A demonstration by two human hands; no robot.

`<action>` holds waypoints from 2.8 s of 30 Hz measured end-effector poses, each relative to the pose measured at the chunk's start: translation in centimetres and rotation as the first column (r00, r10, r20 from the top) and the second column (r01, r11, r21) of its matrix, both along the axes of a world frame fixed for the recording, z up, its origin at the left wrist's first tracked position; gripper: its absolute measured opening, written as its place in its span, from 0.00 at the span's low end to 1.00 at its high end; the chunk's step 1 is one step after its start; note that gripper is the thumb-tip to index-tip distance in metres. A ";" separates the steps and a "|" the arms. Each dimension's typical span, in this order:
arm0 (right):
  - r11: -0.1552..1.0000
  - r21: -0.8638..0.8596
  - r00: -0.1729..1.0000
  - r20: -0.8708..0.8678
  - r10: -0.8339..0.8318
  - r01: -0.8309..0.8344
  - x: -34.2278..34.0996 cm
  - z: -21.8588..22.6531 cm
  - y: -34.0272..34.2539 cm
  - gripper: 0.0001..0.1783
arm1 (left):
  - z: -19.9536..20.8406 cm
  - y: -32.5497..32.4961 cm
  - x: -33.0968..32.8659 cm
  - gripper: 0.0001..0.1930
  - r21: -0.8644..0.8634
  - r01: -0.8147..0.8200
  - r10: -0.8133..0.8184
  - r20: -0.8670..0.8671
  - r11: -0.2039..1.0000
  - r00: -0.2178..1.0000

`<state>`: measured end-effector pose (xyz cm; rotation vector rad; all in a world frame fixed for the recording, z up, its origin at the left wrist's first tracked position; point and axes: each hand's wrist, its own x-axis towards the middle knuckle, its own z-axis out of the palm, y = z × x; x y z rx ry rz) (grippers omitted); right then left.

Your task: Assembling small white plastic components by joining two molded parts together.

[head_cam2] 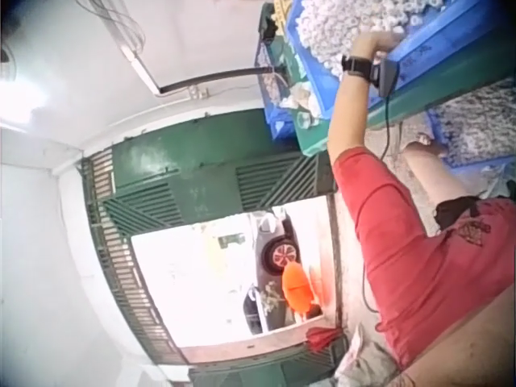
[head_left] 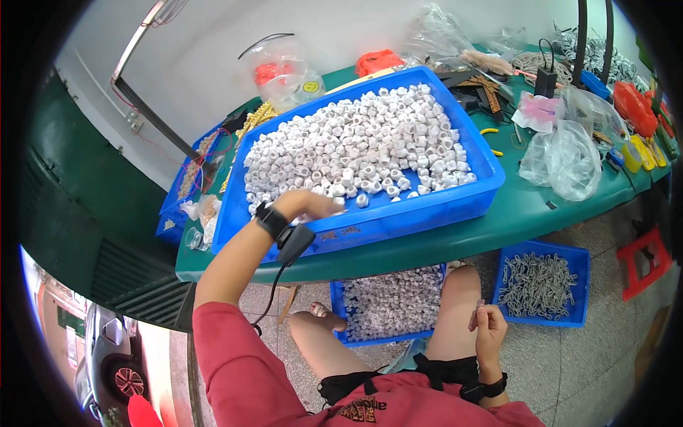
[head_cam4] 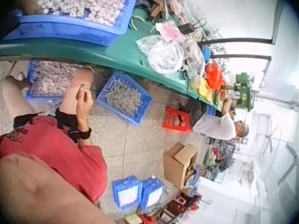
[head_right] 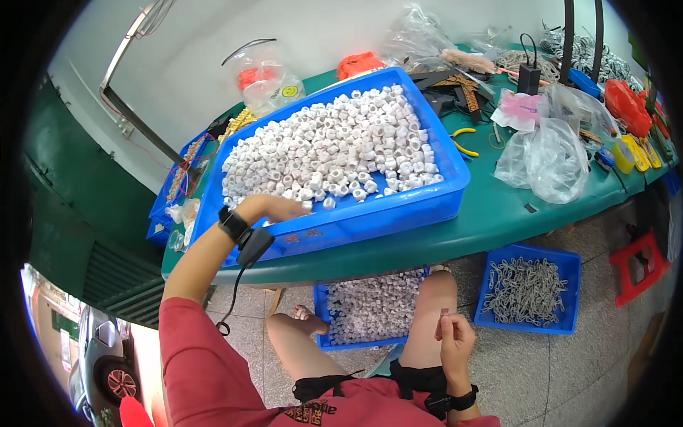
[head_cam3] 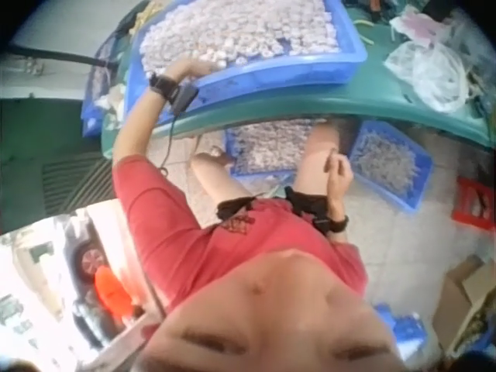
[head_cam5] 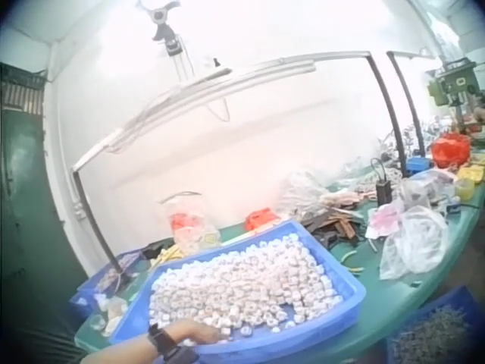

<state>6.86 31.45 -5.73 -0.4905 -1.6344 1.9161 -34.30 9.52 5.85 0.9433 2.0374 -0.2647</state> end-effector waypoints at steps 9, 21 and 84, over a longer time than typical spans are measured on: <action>0.982 0.106 0.986 -0.041 0.164 -0.159 -2.0 1.2 -3.5 0.09 | 1.5 -5.0 3.7 0.24 0.578 -0.023 0.295 -0.382 0.816 0.876; 0.940 0.102 0.945 0.000 0.327 -0.325 -2.6 2.2 -8.0 0.08 | 5.7 -6.2 5.1 0.31 0.670 -0.742 0.489 0.639 0.025 0.594; 0.739 0.080 0.742 0.007 0.670 -0.669 -4.3 5.9 -14.9 0.03 | -6.8 -9.1 35.1 0.20 -0.120 -0.920 -0.186 0.981 -0.372 -0.053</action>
